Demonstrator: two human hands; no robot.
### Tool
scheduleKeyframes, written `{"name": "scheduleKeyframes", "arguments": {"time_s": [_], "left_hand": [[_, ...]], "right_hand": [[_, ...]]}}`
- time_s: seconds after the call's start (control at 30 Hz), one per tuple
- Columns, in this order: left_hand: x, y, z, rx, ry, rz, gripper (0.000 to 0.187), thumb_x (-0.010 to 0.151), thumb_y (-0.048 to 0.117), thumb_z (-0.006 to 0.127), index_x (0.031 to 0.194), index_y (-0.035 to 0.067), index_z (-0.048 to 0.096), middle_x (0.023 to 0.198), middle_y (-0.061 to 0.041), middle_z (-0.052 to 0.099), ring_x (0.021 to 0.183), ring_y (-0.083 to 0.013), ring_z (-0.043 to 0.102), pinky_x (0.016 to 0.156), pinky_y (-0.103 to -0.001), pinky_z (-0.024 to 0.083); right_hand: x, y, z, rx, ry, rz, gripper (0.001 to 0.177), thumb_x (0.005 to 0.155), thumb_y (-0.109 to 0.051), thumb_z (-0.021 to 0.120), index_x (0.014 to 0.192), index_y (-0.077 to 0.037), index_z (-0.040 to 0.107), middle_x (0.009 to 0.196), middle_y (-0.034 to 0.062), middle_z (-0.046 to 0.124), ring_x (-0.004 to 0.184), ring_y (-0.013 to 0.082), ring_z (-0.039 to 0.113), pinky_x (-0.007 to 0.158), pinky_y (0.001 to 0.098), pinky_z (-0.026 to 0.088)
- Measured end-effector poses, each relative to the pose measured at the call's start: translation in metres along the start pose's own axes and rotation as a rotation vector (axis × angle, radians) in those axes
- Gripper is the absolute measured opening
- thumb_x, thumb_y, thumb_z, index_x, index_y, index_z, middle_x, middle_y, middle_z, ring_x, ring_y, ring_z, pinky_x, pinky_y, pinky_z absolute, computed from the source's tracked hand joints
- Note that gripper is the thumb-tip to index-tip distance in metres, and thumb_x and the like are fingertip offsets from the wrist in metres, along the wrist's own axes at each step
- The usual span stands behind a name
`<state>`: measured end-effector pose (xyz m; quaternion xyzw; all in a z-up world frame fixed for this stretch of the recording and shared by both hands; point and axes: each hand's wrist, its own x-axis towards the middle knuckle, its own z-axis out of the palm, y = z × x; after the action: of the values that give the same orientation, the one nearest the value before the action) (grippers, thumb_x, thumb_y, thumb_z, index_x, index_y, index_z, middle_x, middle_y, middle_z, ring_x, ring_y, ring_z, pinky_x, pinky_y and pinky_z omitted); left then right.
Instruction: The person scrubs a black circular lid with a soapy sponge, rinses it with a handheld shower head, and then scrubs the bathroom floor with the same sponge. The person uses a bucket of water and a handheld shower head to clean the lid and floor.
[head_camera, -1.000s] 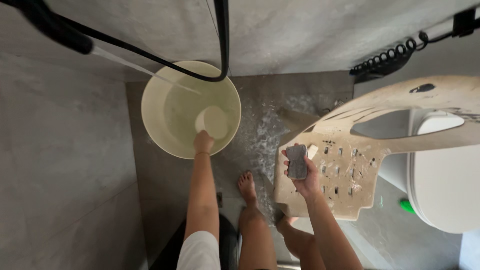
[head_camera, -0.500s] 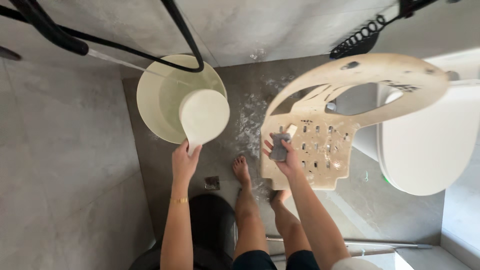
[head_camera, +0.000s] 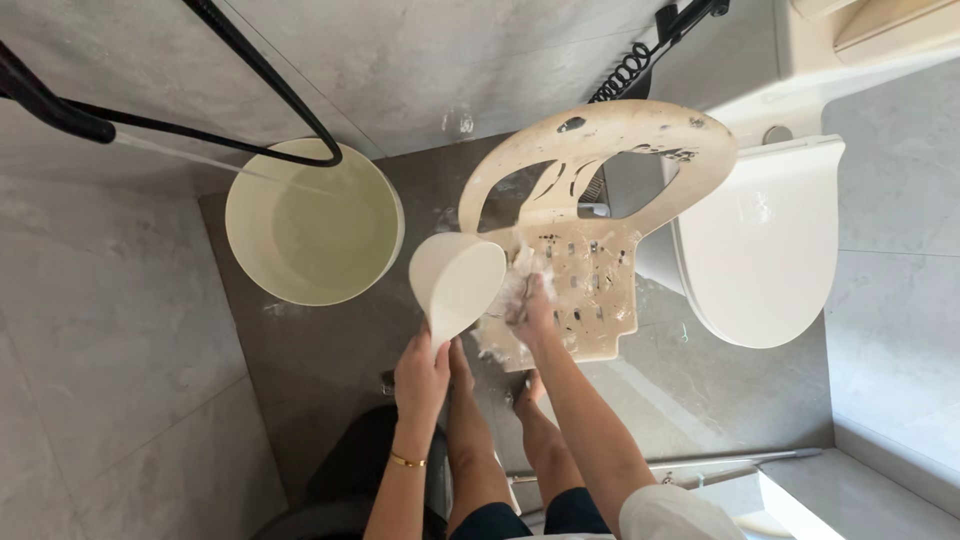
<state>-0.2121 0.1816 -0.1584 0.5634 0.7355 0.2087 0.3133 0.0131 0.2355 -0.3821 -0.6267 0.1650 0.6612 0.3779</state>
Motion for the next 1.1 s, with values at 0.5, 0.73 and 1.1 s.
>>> {"name": "scheduleKeyframes", "arguments": {"time_s": [0.5, 0.73, 1.1], "left_hand": [[0.119, -0.246, 0.076, -0.200, 0.330, -0.490, 0.035, 0.091, 0.016, 0.070, 0.118, -0.005, 0.063, 0.112, -0.027, 0.069, 0.105, -0.0444, 0.065, 0.088, -0.050, 0.050], [0.149, -0.311, 0.110, -0.241, 0.344, -0.564, 0.047, 0.089, 0.006, 0.065, 0.134, -0.006, 0.055, 0.125, -0.026, 0.064, 0.112, -0.0407, 0.065, 0.094, -0.048, 0.051], [0.046, -0.203, 0.136, -0.602, 0.359, -0.384, 0.028, 0.101, 0.019, 0.064, 0.124, 0.002, 0.067, 0.116, -0.011, 0.072, 0.101, -0.0206, 0.070, 0.083, -0.033, 0.057]], "right_hand": [[0.081, 0.006, 0.038, -1.254, 0.509, -1.160, 0.072, 0.091, -0.026, 0.073, 0.154, -0.027, 0.037, 0.156, 0.0252, 0.027, 0.128, 0.0487, 0.032, 0.100, 0.0657, 0.030], [0.089, 0.026, 0.046, -1.447, 0.438, -1.326, 0.064, 0.085, -0.004, 0.071, 0.142, -0.029, 0.056, 0.147, 0.0197, 0.040, 0.134, 0.0426, 0.044, 0.107, 0.0604, 0.040], [0.061, -0.013, 0.018, -0.160, -0.165, -0.340, 0.022, 0.100, -0.031, 0.062, 0.101, -0.009, 0.062, 0.077, 0.0031, 0.067, 0.062, 0.0148, 0.066, 0.048, 0.0258, 0.052]]}}
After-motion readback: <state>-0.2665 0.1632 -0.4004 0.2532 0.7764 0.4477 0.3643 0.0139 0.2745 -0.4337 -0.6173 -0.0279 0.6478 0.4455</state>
